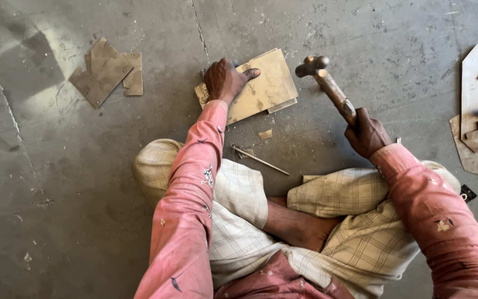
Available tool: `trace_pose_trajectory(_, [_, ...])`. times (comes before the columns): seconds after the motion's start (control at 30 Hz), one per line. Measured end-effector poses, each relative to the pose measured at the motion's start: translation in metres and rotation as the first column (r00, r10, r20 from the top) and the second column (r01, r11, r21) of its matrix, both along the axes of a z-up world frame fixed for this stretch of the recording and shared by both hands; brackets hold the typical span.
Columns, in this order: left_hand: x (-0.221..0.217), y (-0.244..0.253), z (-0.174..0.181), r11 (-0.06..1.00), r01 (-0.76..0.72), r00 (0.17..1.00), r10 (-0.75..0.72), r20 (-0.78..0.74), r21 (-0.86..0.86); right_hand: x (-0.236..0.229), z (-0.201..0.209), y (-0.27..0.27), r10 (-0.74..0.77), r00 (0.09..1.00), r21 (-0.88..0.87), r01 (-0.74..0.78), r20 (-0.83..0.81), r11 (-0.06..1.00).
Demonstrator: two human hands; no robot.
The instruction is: The person sits on the floor and uses a hammer and metal punch to create holes in flat metal sheets. They position the punch on the metal, strike it with the hammer, and then move the processed pieces aside.
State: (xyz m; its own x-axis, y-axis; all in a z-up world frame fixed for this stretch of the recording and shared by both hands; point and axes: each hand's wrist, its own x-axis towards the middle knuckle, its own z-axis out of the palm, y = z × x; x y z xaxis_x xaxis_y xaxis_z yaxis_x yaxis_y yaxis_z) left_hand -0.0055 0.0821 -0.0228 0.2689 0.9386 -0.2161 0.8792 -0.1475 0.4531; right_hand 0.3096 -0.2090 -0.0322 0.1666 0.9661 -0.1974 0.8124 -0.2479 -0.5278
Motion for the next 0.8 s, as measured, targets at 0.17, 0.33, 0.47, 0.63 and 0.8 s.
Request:
trace_pose_trajectory(0.17, [-0.003, -0.005, 0.002, 1.0, -0.018, 1.0, 0.018, -0.012, -0.011, -0.007, 0.015, -0.006, 0.075, 0.996, -0.016, -0.074, 0.05, 0.997])
trace_pose_trajectory(0.33, [-0.023, -0.001, 0.015, 0.99, -0.055, 0.995, 0.043, -0.089, -0.134, -0.031, 0.037, 0.019, 0.083, 0.993, 0.095, -0.091, 0.087, 0.991])
trace_pose_trajectory(0.47, [-0.027, -0.009, 0.022, 0.999, -0.05, 0.992, 0.048, -0.118, -0.013, -0.06, 0.048, 0.057, 0.073, 0.993, 0.085, -0.082, 0.097, 0.993])
trace_pose_trajectory(0.63, [-0.027, -0.009, 0.025, 0.993, -0.054, 0.995, 0.045, -0.091, -0.102, -0.062, 0.054, 0.071, 0.168, 0.968, -0.154, -0.141, 0.184, 0.978])
trace_pose_trajectory(0.8, [-0.032, -0.012, 0.01, 0.999, -0.036, 0.995, 0.036, -0.09, -0.005, -0.054, 0.047, 0.034, 0.19, 0.955, -0.286, -0.121, 0.227, 0.951])
